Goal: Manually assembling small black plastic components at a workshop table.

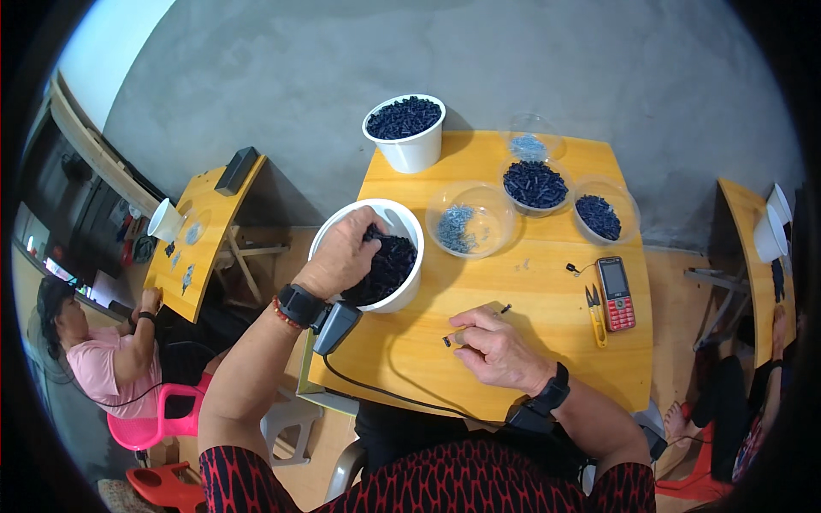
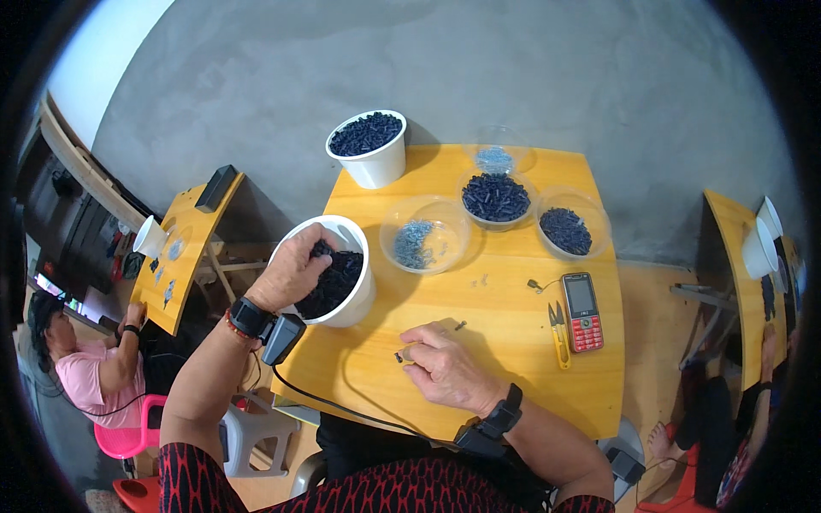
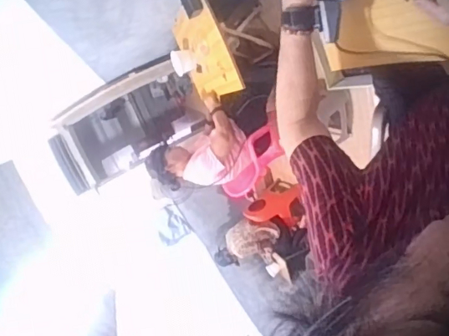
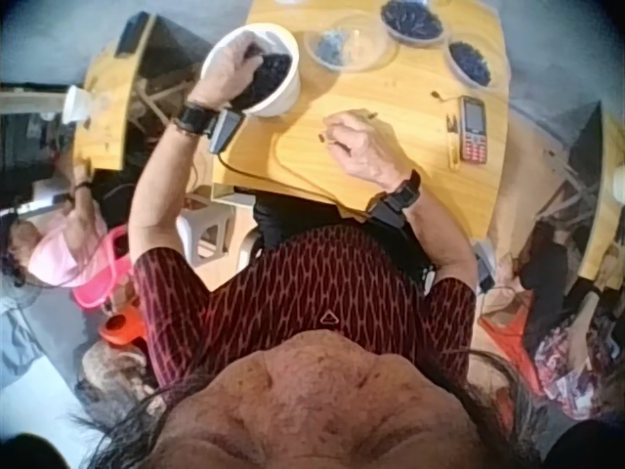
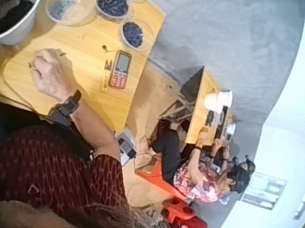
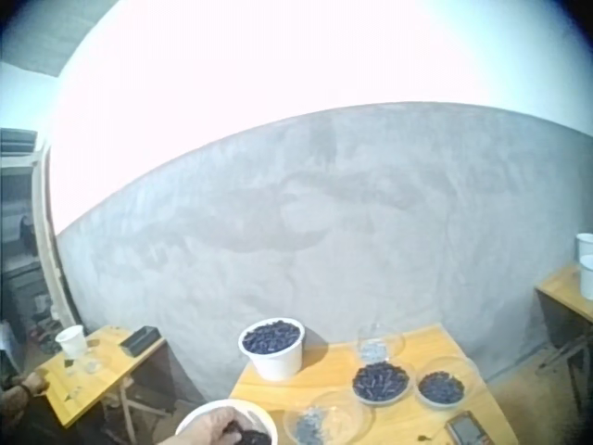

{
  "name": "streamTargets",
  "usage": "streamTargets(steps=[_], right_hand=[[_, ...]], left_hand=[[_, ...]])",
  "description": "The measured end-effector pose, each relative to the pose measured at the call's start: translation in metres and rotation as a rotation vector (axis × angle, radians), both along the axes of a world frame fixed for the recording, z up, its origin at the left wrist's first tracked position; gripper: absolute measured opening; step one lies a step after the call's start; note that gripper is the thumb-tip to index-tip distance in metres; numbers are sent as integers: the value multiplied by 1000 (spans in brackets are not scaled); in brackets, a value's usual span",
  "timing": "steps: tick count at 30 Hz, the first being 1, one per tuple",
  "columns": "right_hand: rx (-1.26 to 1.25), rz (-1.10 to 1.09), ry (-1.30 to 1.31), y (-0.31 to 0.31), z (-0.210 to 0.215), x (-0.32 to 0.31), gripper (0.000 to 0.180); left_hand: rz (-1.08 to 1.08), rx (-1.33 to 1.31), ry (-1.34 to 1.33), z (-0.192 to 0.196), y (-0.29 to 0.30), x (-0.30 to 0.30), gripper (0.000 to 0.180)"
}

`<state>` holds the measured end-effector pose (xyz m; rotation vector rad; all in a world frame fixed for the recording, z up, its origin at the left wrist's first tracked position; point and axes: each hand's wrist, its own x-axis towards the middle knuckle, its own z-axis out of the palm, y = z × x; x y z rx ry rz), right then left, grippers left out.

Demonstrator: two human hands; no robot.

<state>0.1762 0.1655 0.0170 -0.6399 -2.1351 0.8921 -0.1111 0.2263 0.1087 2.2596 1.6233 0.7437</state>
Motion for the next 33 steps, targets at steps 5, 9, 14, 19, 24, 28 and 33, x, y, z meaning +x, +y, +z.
streamTargets(steps=[5, 9, 14, 19, 24, 28, 33], right_hand=[[26, -15, 4, 1, -3, -1, 13], [19, -9, 13, 2, -4, -1, 13], [-28, 1, 6, 1, -1, -2, 10], [50, -5, -6, 2, -2, -1, 16], [47, -17, -7, 2, -2, 0, 16], [36, 0, 3, 0, 5, -1, 9], [117, -112, 79, 6, 4, 4, 15]], left_hand=[[239, -449, -642, 15, -7, 0, 13], [345, -598, -974, 14, -12, 2, 22], [344, -582, -962, 7, -11, -4, 26], [361, -580, -976, 6, -9, -6, 17], [327, -620, -1167, 8, -5, -11, 13], [313, -591, -1326, 8, -12, -11, 14], [269, -549, -1428, 32, -27, 17, 14]])
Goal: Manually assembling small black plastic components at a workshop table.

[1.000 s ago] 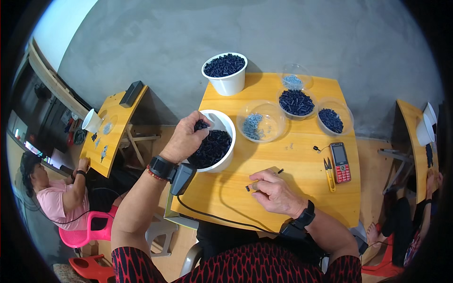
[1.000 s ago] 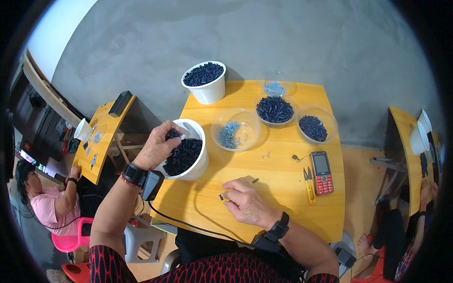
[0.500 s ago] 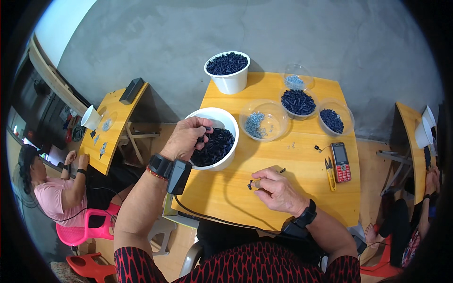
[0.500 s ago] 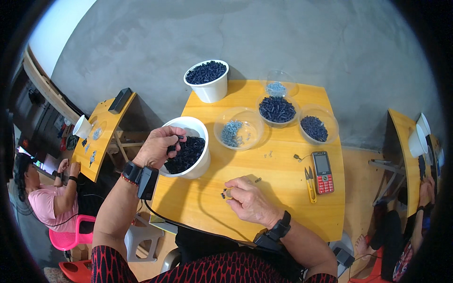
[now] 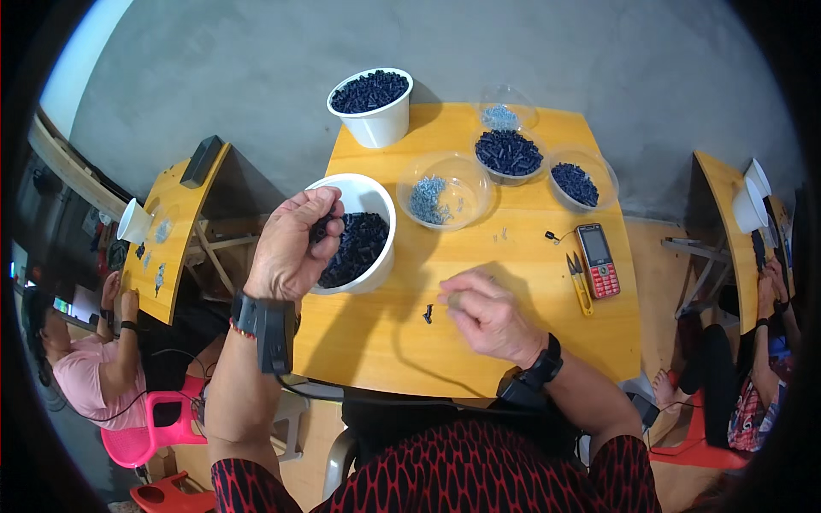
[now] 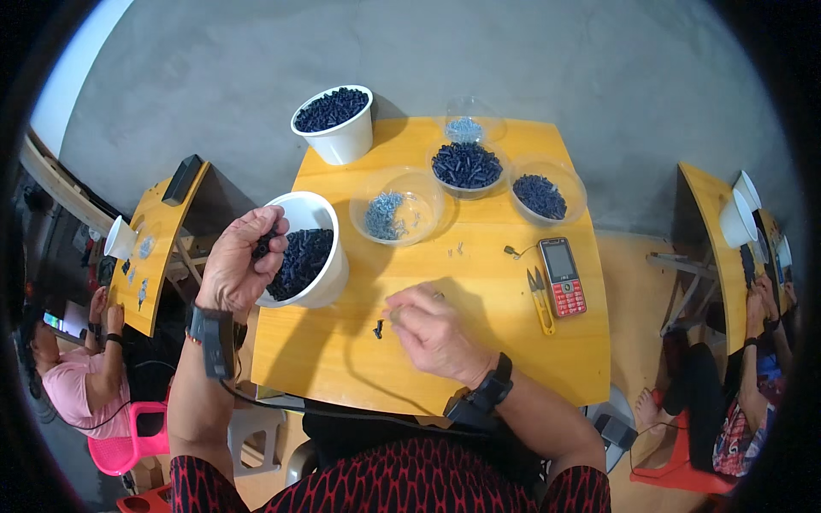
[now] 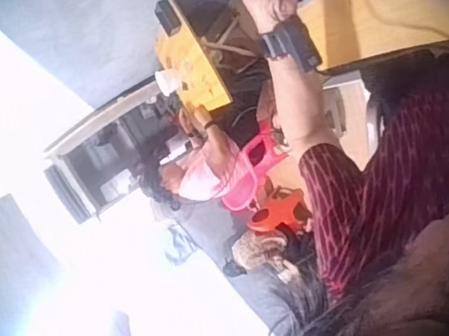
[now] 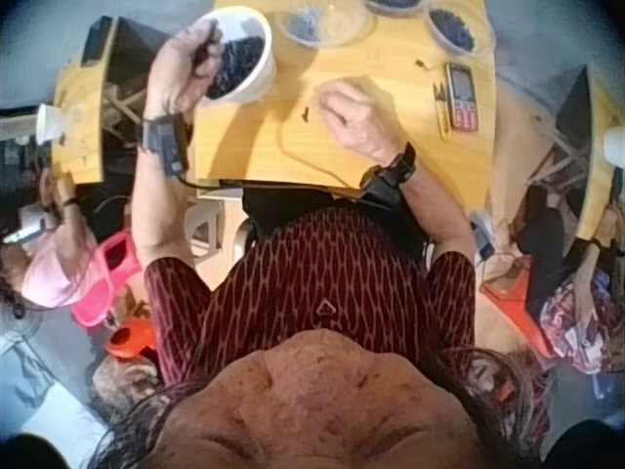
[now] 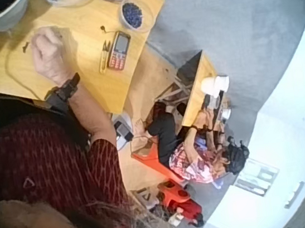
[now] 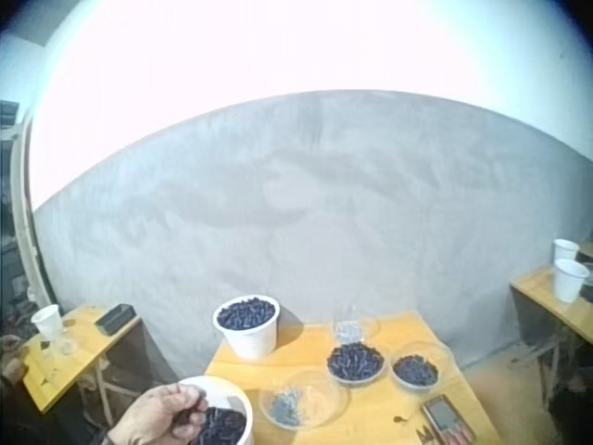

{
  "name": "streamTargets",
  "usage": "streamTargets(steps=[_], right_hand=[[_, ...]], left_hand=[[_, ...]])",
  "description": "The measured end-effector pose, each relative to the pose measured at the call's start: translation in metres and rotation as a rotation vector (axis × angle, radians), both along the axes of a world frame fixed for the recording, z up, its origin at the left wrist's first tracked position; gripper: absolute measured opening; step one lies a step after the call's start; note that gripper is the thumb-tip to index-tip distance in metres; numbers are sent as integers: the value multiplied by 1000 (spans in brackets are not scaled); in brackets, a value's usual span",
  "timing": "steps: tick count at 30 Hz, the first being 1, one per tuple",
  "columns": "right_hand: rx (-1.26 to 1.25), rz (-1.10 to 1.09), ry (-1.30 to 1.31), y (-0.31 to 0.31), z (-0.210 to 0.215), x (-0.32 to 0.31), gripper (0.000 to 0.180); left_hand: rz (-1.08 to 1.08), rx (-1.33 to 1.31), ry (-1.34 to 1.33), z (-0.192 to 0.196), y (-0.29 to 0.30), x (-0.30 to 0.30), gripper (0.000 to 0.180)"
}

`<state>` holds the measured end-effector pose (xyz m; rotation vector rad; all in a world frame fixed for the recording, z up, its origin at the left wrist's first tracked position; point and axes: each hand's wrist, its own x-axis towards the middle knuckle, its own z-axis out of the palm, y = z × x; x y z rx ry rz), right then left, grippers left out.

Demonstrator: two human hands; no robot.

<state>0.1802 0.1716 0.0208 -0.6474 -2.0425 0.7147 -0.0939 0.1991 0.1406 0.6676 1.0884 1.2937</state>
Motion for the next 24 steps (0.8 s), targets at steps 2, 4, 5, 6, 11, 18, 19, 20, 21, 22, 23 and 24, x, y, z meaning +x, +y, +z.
streamTargets(steps=[2, 4, 5, 6, 11, 18, 19, 20, 21, 22, 23, 24], right_hand=[[64, -78, 11, 6, 4, 7, 15], [1, -315, 19, 11, 8, 15, 10], [2, -364, 19, 15, 7, 18, 13], [-1, -367, 15, 15, 6, 22, 13], [-89, -262, -231, 13, 0, 28, 16], [6, -190, -294, 0, 2, 17, 16], [3, -156, -283, -2, 0, 14, 16], [0, -122, -271, -3, -1, 11, 16], [-2, -123, -272, -4, -2, 10, 16], [12, -98, -275, -5, -3, 9, 18], [26, -74, -278, -5, -3, 8, 20], [24, -73, -278, -6, -4, 7, 20]], left_hand=[[-19, 28, -13, 8, -15, 18, 14], [-98, 87, -11, 17, -32, 40, 12], [-120, 101, 11, 15, -41, 49, 11], [-106, 36, 46, 17, -50, 62, 11], [-221, -106, -63, -31, -77, 92, 9], [35, -78, 52, -109, -73, 96, 8], [33, -80, 52, -116, -70, 98, 8], [84, 135, 418, -122, -68, 101, 7], [134, 353, 784, -126, -66, 103, 9], [134, 351, 785, -127, -65, 104, 9], [107, 522, 988, -127, -63, 105, 9], [76, 695, 1190, -128, -61, 106, 10]])
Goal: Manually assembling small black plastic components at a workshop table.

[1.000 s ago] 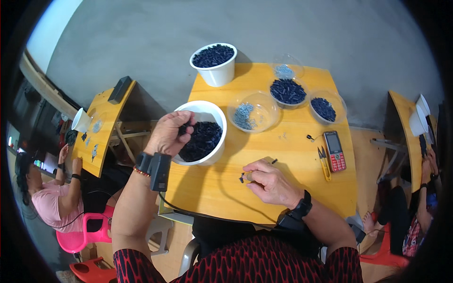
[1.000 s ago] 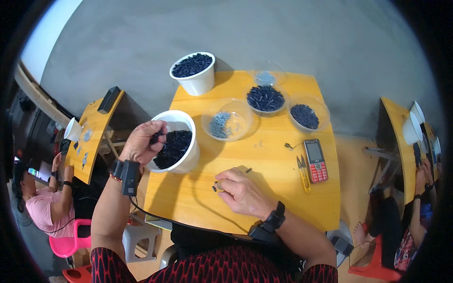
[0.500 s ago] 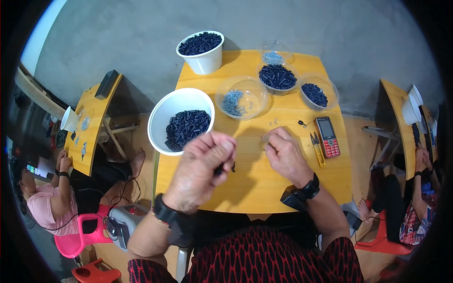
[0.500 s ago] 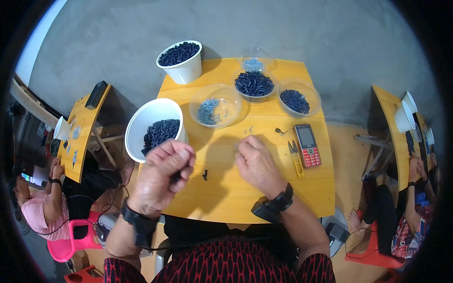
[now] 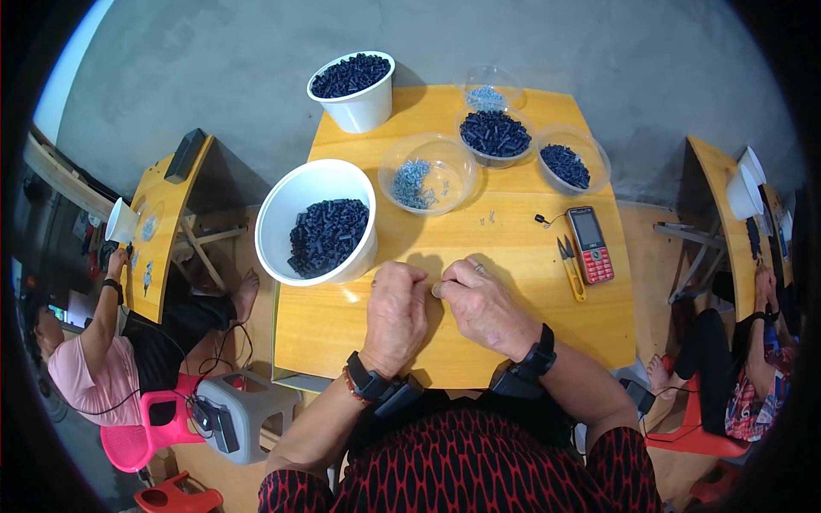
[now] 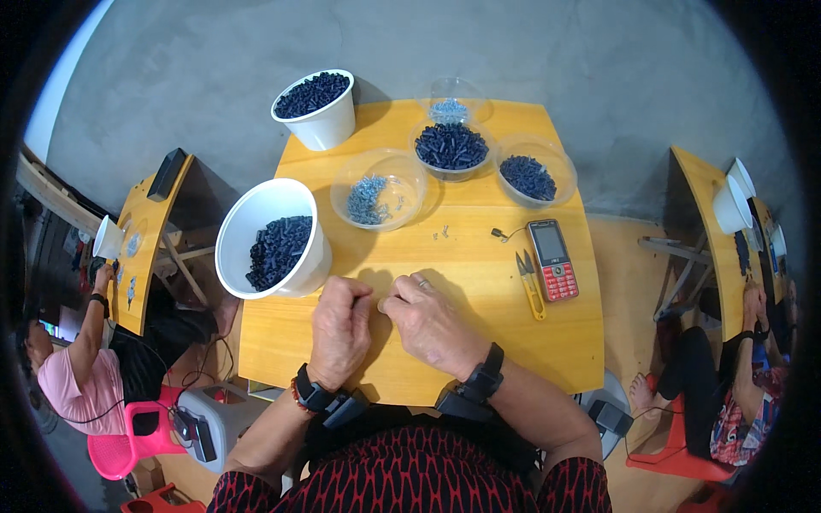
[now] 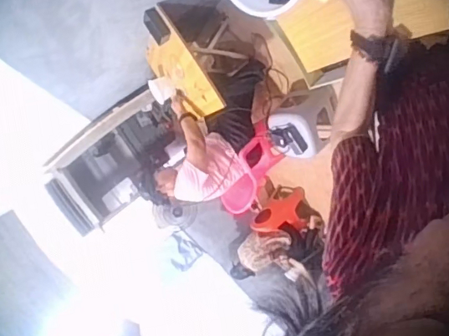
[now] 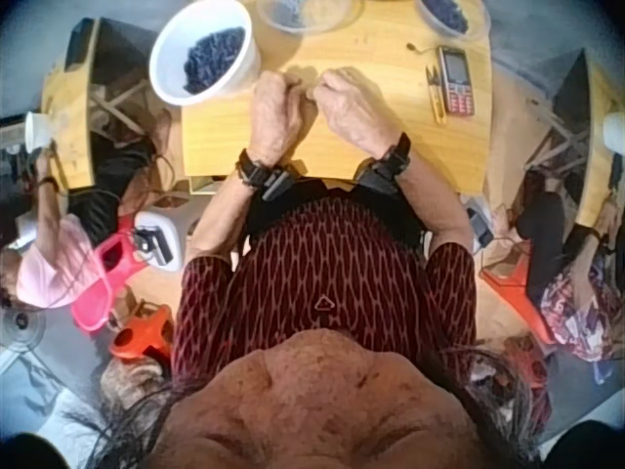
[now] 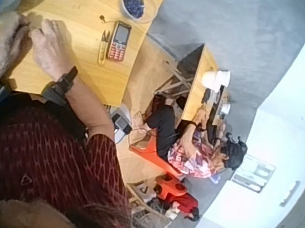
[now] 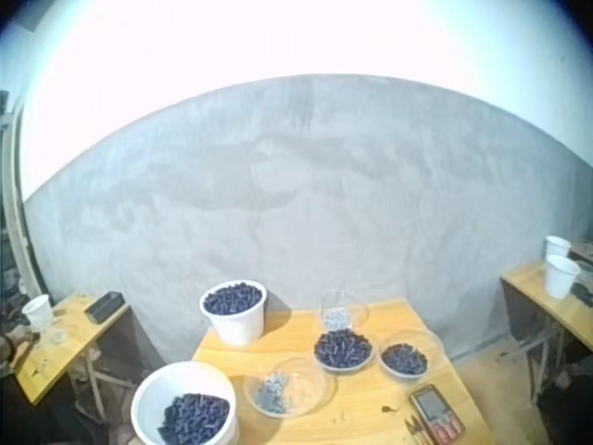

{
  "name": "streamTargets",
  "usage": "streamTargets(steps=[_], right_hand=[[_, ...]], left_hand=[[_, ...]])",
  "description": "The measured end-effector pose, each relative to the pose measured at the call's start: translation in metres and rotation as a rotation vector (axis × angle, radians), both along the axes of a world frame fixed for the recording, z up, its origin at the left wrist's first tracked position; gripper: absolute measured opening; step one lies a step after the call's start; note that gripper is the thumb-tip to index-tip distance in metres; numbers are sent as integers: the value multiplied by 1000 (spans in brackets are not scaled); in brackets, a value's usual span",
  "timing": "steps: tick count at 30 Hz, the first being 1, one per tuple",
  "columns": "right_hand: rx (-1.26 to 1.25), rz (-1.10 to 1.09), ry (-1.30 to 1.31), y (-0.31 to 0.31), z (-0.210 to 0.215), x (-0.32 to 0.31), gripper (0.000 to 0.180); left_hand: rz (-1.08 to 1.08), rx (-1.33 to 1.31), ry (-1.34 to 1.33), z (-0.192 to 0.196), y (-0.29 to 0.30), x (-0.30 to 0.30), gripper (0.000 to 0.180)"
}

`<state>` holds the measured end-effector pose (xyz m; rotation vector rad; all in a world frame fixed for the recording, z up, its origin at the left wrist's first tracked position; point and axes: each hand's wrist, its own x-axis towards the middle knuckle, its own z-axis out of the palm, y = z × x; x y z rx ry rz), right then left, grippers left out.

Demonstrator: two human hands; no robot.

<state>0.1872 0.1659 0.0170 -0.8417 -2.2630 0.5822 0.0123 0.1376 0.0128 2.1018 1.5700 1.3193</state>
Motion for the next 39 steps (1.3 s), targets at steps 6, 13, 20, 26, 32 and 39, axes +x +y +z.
streamTargets(steps=[6, 13, 20, 26, 32, 39], right_hand=[[-43, -41, 80, 1, -2, -1, 13], [-108, -82, 103, 1, -3, 0, 17], [-151, -68, 145, 3, -3, 0, 18], [-85, -38, 118, 3, -6, 0, 20], [-129, -24, 112, 4, 2, 1, 25], [11, -130, 98, 26, 14, -1, 33]], left_hand=[[-70, -38, 236, -9, -2, 8, 29], [-99, -127, 271, -5, -4, 7, 39], [-214, -251, 172, 12, -7, -5, 57], [-220, -271, 89, 14, -16, -12, 63], [-232, -374, -95, 14, -22, -21, 62], [-197, -329, -171, 8, -22, -24, 65]])
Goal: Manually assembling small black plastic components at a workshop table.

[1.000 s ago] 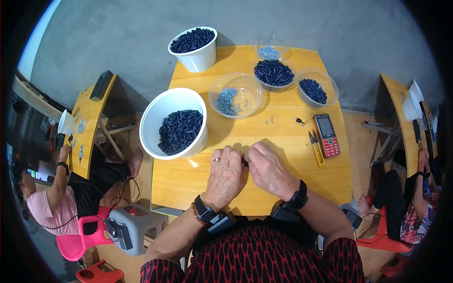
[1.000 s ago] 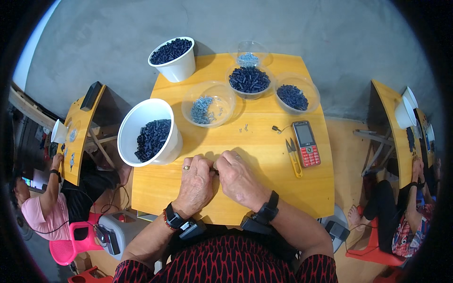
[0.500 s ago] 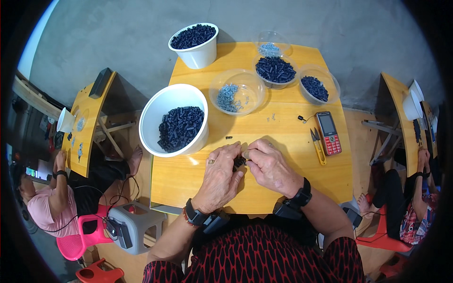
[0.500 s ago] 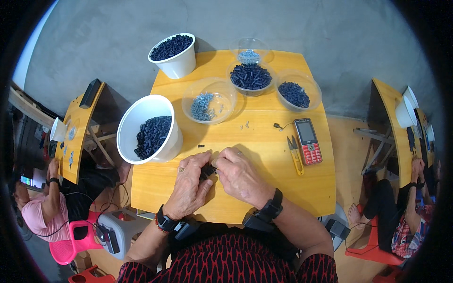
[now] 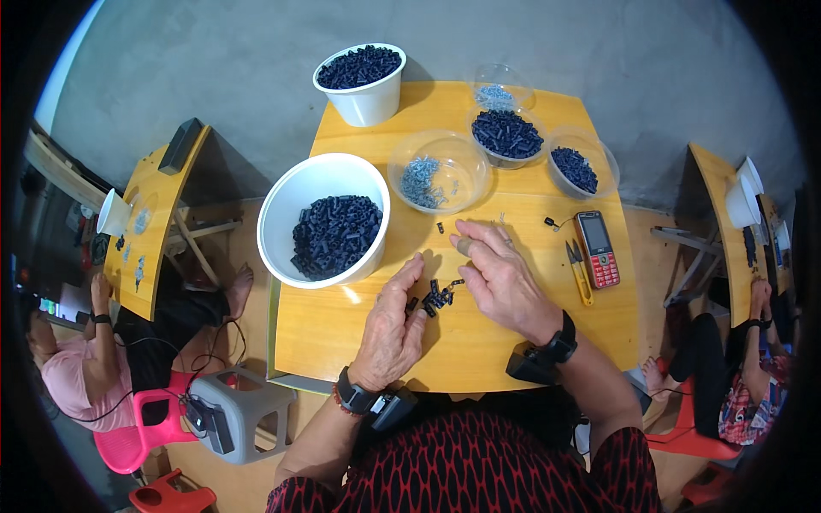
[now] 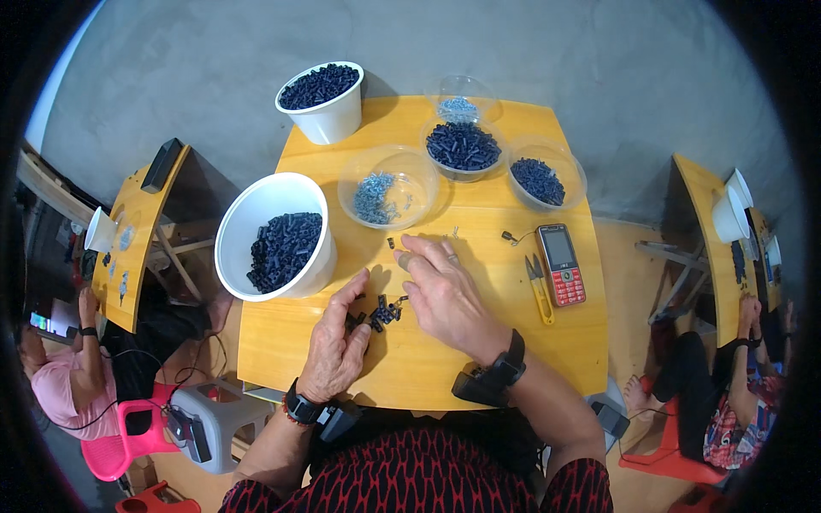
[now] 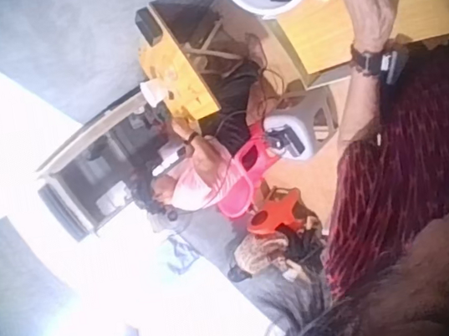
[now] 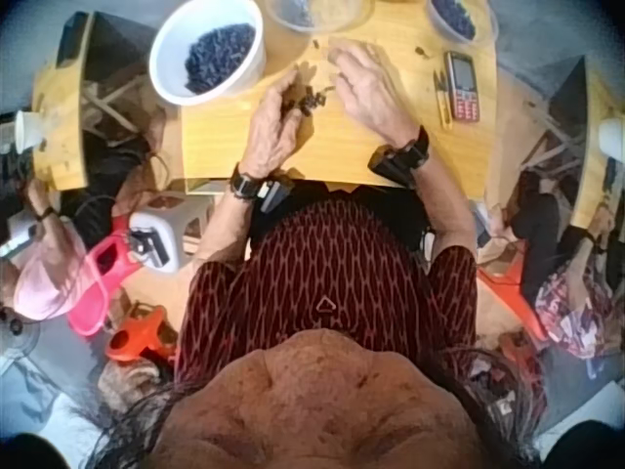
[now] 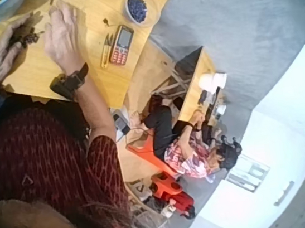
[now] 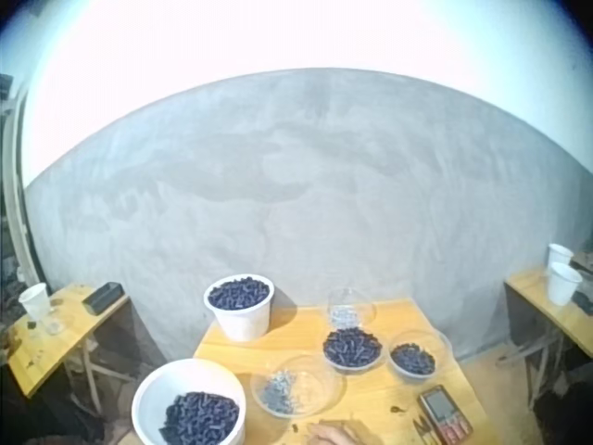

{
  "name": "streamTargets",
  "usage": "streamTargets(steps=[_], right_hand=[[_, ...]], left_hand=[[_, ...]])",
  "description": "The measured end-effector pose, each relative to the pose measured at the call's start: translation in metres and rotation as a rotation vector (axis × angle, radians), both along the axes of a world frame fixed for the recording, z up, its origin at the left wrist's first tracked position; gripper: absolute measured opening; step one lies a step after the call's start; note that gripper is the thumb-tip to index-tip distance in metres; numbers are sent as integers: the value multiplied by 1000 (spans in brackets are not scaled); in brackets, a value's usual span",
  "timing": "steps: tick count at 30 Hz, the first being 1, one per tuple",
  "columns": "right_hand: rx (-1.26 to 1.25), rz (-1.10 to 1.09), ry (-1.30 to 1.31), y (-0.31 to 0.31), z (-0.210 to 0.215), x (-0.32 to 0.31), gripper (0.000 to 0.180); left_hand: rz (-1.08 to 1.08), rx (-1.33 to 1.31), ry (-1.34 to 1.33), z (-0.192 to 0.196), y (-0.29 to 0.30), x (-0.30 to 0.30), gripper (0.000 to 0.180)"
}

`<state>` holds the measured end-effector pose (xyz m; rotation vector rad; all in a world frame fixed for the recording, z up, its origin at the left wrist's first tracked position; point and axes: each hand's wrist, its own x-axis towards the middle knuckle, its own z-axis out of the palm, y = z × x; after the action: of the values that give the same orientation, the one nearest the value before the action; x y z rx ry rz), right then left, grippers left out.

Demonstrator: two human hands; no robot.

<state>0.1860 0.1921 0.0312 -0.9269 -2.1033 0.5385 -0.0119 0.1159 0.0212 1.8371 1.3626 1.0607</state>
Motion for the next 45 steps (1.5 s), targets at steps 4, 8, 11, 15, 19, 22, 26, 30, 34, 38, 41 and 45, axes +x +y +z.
streamTargets(steps=[4, 8, 11, 15, 19, 22, 26, 30, 34, 38, 41, 45], right_hand=[[17, 28, -138, 8, -2, -5, 35], [59, 7, -217, 15, -3, -12, 34], [92, 18, -288, 21, -10, -11, 34], [80, 52, -289, 15, -12, -10, 35], [60, 131, -255, -4, -11, -13, 34], [69, 149, -240, -17, -12, -11, 34], [-10, 203, -154, -28, -7, -10, 32], [-6, 192, -38, -32, -8, -8, 31], [-50, 98, 0, -32, -8, -3, 28], [-44, 80, -90, -32, -8, -3, 22], [-53, 119, -73, -32, -12, -4, 20], [-127, 141, 32, -34, -9, -8, 20]], left_hand=[[18, -26, -85, -3, 0, -1, 65], [56, -4, -160, -7, 1, -3, 64], [81, 23, -145, -10, 2, -5, 62], [104, 16, -127, -8, 2, -4, 61], [88, 40, -56, -10, 1, -3, 57], [75, 68, 17, -9, 2, -2, 56], [74, 92, 30, -7, 2, -2, 56], [77, 95, -42, -11, 2, -3, 55], [170, 170, -64, -15, 2, -6, 50], [277, 268, 88, -7, 1, -7, 40], [294, 210, 122, -4, -3, -7, 34], [284, 162, 90, -5, -10, -9, 36]])
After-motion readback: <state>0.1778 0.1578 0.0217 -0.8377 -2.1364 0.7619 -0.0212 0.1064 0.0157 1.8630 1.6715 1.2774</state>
